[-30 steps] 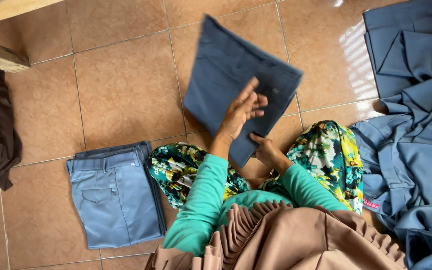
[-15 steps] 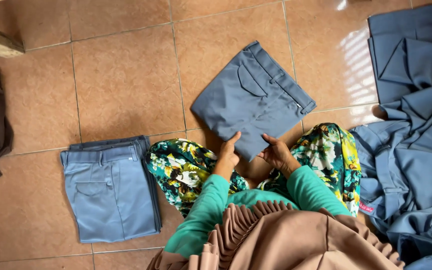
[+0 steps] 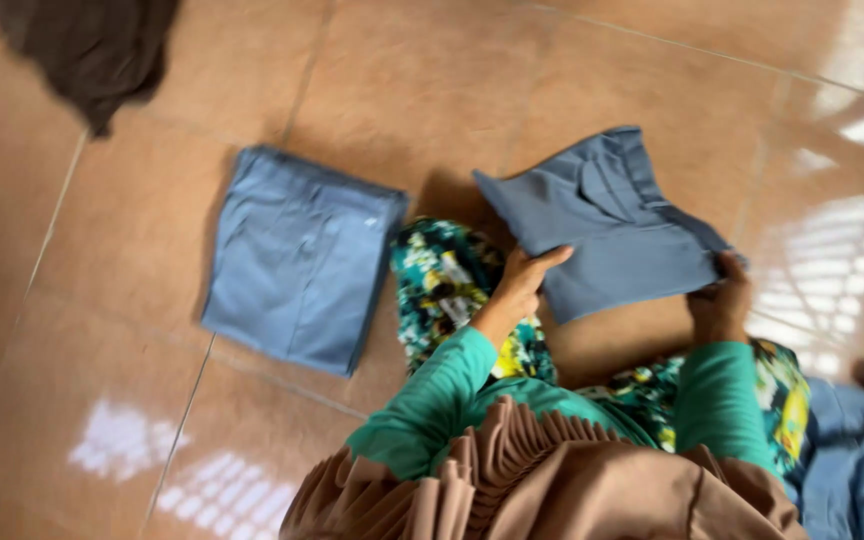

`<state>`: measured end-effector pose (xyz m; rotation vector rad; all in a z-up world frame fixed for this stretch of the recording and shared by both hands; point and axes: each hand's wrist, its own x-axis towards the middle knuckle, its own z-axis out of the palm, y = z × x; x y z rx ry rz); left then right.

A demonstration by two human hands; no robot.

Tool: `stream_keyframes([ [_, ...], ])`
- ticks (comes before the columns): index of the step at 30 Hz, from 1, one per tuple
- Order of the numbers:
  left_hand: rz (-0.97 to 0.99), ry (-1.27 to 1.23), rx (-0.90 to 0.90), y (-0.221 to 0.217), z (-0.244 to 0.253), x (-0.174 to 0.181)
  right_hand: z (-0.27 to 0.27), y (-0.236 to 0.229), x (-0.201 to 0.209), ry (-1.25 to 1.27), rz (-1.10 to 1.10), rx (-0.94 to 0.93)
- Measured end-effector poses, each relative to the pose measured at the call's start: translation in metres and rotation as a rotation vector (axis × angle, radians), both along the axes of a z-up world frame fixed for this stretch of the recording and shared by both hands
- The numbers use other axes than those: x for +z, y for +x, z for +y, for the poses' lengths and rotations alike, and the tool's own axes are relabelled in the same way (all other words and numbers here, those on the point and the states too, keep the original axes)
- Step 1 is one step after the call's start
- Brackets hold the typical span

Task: Folding blue trousers and stacking them on the floor.

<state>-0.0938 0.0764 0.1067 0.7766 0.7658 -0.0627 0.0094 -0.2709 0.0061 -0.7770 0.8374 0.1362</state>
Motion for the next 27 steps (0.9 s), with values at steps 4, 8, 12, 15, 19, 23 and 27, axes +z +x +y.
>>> stream_keyframes([
  [4, -0.234, -0.114, 0.097, 0.0, 0.077, 0.055, 0.117, 0.037, 0.136, -0.104, -0.177, 0.254],
  [8, -0.393, 0.006, 0.314, -0.026, 0.171, 0.108, 0.26, 0.051, 0.239, -0.073, -0.368, 0.43],
  [12, -0.429, 0.209, 0.491, -0.112, 0.254, 0.158, 0.391, 0.046, 0.263, -0.039, -0.443, 0.552],
  [15, -0.461, 0.309, 0.611, -0.187, 0.283, 0.17, 0.469, 0.026, 0.244, 0.161, -0.544, 0.762],
  [19, -0.012, 0.377, 0.79, -0.264, 0.296, 0.064, 0.542, -0.019, 0.154, 0.0, -0.392, 1.013],
  [23, 0.259, 0.245, 0.803, -0.309, 0.263, -0.049, 0.542, -0.044, 0.03, -0.361, -0.286, 1.206],
  [27, 0.318, 0.241, 0.813, -0.301, 0.258, -0.032, 0.536, -0.042, 0.039, -0.351, -0.289, 1.237],
])
